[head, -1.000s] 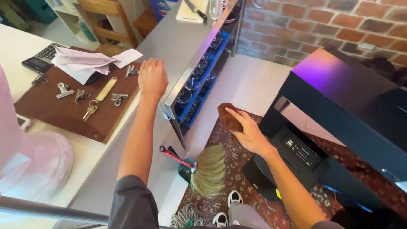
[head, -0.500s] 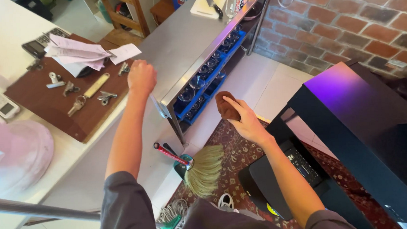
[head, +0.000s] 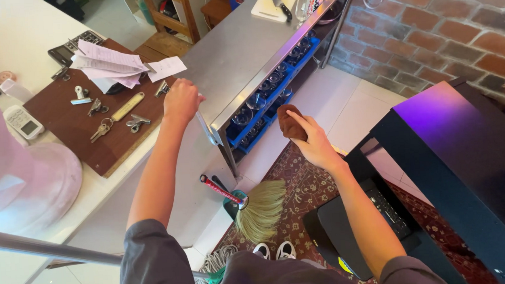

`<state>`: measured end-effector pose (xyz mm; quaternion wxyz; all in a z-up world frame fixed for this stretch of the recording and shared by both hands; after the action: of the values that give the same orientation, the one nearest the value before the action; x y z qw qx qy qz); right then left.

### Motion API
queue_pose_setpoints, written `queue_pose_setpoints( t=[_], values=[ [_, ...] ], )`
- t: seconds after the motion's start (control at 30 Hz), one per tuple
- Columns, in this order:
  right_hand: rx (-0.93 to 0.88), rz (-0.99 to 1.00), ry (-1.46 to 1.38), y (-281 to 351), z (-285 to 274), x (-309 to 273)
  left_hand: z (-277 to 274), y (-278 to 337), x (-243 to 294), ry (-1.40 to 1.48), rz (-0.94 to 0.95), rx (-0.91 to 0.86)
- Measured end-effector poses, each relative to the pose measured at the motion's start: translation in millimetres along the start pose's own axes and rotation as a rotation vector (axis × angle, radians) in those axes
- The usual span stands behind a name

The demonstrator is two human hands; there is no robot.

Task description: Sweeping the floor and wiping the surfaces of a bar counter and equipment.

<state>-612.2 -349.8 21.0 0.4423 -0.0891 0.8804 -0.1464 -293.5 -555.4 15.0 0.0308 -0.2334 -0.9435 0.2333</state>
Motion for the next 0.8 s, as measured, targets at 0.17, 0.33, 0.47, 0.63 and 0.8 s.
queue_pose_setpoints(
  t=[0.17,0.33,0.47,0.63,0.8],
  values=[
    [0.016,0.01,0.012,-4,3,-1,1,-2,-3,0.043,0.001,0.001],
    [0.044,0.025,0.038,-8,5,5,7,-7,-19,0.118,-0.051,-0.023],
    [0.045,0.035,0.021,-11,6,1,10,-10,-21,0.105,-0.029,-0.027],
    [0.074,0.006,0.052,-15,9,1,17,-15,-20,0.041,-0.002,-0.028],
    [0.072,0.027,0.058,-17,11,-4,22,-16,-21,0.011,0.012,-0.03]
  ],
)
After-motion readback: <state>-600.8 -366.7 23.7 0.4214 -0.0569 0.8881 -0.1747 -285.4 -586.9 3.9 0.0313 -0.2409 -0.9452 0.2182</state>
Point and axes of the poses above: each hand's wrist, its own y-axis away from the middle knuckle, its own z-axis out of the palm, x = y × z, the point moved 5 cm from there along -y, towards the middle knuckle, and after that the axes turned 5 degrees about x, right-handed, at the moved point
